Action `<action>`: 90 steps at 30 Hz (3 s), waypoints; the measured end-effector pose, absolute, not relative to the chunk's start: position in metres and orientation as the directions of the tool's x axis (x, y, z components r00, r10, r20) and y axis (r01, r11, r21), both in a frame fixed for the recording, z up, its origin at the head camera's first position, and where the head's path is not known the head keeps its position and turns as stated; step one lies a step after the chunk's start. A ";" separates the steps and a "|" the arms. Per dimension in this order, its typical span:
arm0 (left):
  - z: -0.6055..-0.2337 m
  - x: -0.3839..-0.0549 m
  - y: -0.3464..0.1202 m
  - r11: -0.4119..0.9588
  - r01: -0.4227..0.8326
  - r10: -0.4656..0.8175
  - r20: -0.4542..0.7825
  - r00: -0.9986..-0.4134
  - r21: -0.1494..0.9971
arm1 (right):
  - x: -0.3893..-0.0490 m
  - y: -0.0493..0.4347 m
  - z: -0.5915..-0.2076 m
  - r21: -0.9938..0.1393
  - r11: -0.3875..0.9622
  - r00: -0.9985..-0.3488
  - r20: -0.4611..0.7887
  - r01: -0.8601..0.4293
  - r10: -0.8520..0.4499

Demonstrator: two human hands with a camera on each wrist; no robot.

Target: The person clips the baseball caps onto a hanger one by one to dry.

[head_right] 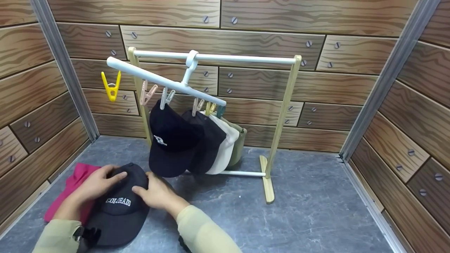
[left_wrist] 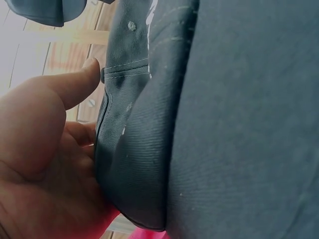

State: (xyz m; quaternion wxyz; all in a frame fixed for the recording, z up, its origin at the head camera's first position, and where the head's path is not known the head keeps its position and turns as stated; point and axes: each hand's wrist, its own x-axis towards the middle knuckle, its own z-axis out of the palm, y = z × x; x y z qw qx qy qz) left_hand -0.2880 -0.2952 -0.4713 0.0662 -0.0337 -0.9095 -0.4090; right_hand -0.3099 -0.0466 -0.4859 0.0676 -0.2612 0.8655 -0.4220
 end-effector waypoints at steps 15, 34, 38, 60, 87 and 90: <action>-0.472 -0.290 -0.287 0.675 0.150 0.018 0.187 -0.982 0.722 | -0.309 -0.049 -0.488 -0.787 0.474 -0.866 0.149 -0.396 -0.478; -0.480 -0.294 -0.264 0.521 0.140 0.048 0.135 -0.990 0.842 | -0.320 -0.024 -0.493 -0.894 0.343 -0.914 0.152 -0.290 -0.377; -0.482 -0.294 -0.257 0.484 0.139 0.059 0.126 -0.990 0.864 | -0.322 -0.017 -0.494 -0.918 0.279 -0.913 0.170 -0.284 -0.371; -0.491 -0.297 -0.225 0.242 0.156 0.182 0.113 -0.977 0.958 | -0.330 0.026 -0.496 -0.963 0.158 -0.904 0.137 -0.217 -0.406; -0.501 -0.297 -0.187 -0.018 0.012 0.266 0.016 -0.964 1.000 | -0.332 0.069 -0.499 -0.996 0.007 -0.895 0.074 -0.086 -0.440; -0.500 -0.296 -0.184 -0.030 0.010 0.273 0.018 -0.962 0.999 | -0.331 0.072 -0.499 -0.998 -0.019 -0.899 0.063 -0.061 -0.434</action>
